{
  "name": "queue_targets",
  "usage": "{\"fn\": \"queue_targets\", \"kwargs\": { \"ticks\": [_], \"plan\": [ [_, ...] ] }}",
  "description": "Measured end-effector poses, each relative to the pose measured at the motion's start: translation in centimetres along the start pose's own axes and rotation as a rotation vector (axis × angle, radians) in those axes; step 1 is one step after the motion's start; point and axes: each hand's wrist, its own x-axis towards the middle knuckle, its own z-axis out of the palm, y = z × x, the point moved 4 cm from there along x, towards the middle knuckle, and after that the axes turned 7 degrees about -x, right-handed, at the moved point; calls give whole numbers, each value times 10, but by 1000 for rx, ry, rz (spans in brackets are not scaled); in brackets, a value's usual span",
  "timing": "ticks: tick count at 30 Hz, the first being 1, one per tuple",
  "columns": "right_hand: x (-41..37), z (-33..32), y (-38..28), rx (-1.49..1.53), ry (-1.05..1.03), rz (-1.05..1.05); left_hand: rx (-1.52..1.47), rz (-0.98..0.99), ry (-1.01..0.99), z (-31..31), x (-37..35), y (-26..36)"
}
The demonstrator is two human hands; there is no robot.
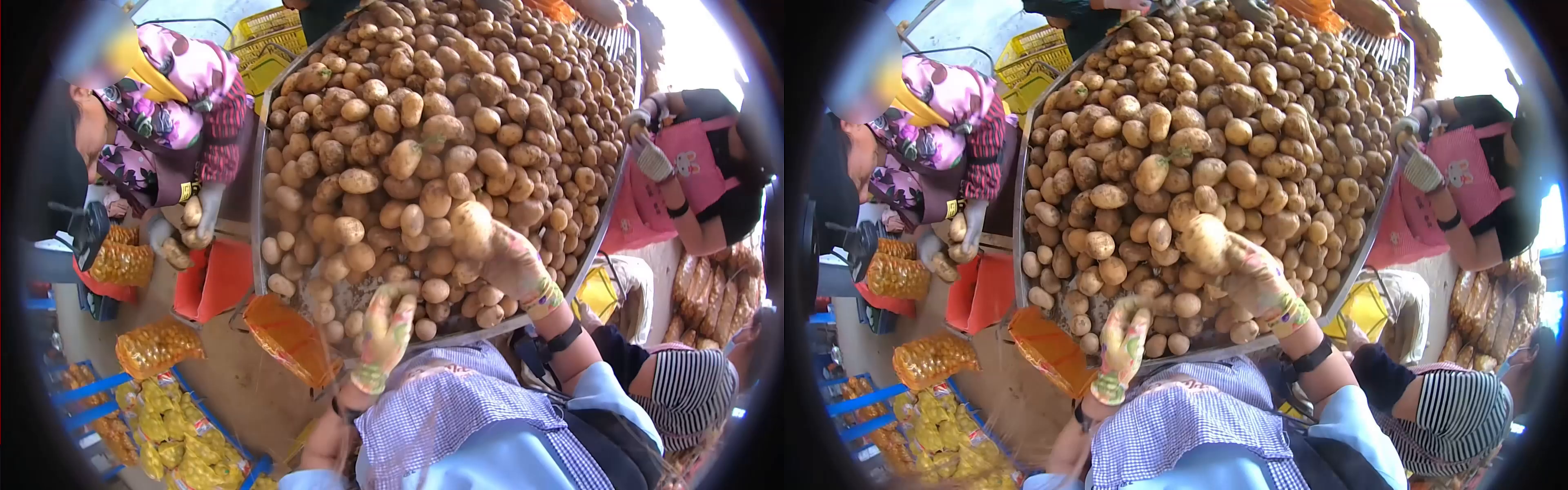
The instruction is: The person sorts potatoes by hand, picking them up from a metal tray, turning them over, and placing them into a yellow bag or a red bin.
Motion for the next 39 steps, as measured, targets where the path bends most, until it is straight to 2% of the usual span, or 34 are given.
{"fn": "queue_targets", "kwargs": {
  "ticks": [1,2,3,5,7,9,11,12,13,14,15,16,17,18,19,20,21,22,23,24,25,26,28,29,30,31,33,35,37,39],
  "plan": [
    [-7,13,3,-38,4,13,-265,-120,-22,17,4,21],
    [-8,12,9,-303,138,141,-375,-199,-30,21,12,23],
    [-20,25,7,-250,82,200,-705,-119,-96,34,16,24],
    [-26,22,35,-1,-76,90,-261,149,-114,53,24,42],
    [-31,25,40,-13,-70,197,-279,78,-176,49,29,23],
    [-32,22,51,-104,-29,163,25,238,-319,46,28,8],
    [-34,32,45,-216,-65,106,61,207,-310,50,25,8],
    [-36,28,51,-518,-89,-35,101,223,-280,51,24,12],
    [-37,15,74,-440,-87,-109,138,245,-251,53,25,15],
    [-40,18,73,-619,-53,-136,158,267,-200,50,24,5],
    [-41,19,69,-800,-21,-160,55,240,-125,51,22,-7],
    [-34,19,65,-1243,-54,-124,-114,16,-79,51,23,-8],
    [-33,19,59,-1264,-94,-10,-282,-209,-32,49,23,-9],
    [-34,18,51,-1431,-195,99,-376,-109,-54,44,28,-9],
    [-33,16,40,-1592,-300,213,-395,-141,-37,27,25,-26],
    [-30,-6,45,-1600,-335,89,-514,-231,4,17,23,-40],
    [-29,-51,47,-1347,-127,-155,-634,-322,46,10,23,-47],
    [-12,-48,9,-1535,-58,-451,-634,-356,98,2,25,-47],
    [9,-86,9,-1129,360,-421,-727,-363,146,-6,23,-59],
    [19,-56,-43,-1717,424,-694,-760,-362,154,-8,19,-58],
    [38,-60,-52,-1814,575,-624,-790,-360,160,-9,18,-56],
    [54,-60,-61,-1858,597,-541,-789,-355,165,-10,20,-53],
    [79,-63,-46,-1847,521,-533,-937,-507,60,-2,20,-51],
    [90,-61,-40,-1836,451,-528,-937,-502,66,0,20,-48],
    [91,-58,-40,-1917,419,-580,-878,-460,95,1,21,-45],
    [94,-49,-43,-1832,300,-736,-823,-419,130,1,22,-44],
    [103,-37,-47,-1731,260,-802,-831,-449,150,-3,25,-42],
    [132,-11,-48,-1774,127,-818,-752,-527,244,-7,24,-36],
    [155,14,-37,-2013,30,-727,-719,-552,259,-18,27,-57],
    [177,32,-32,-2212,-175,-745,-800,-478,133,-15,31,-55]
  ]
}}
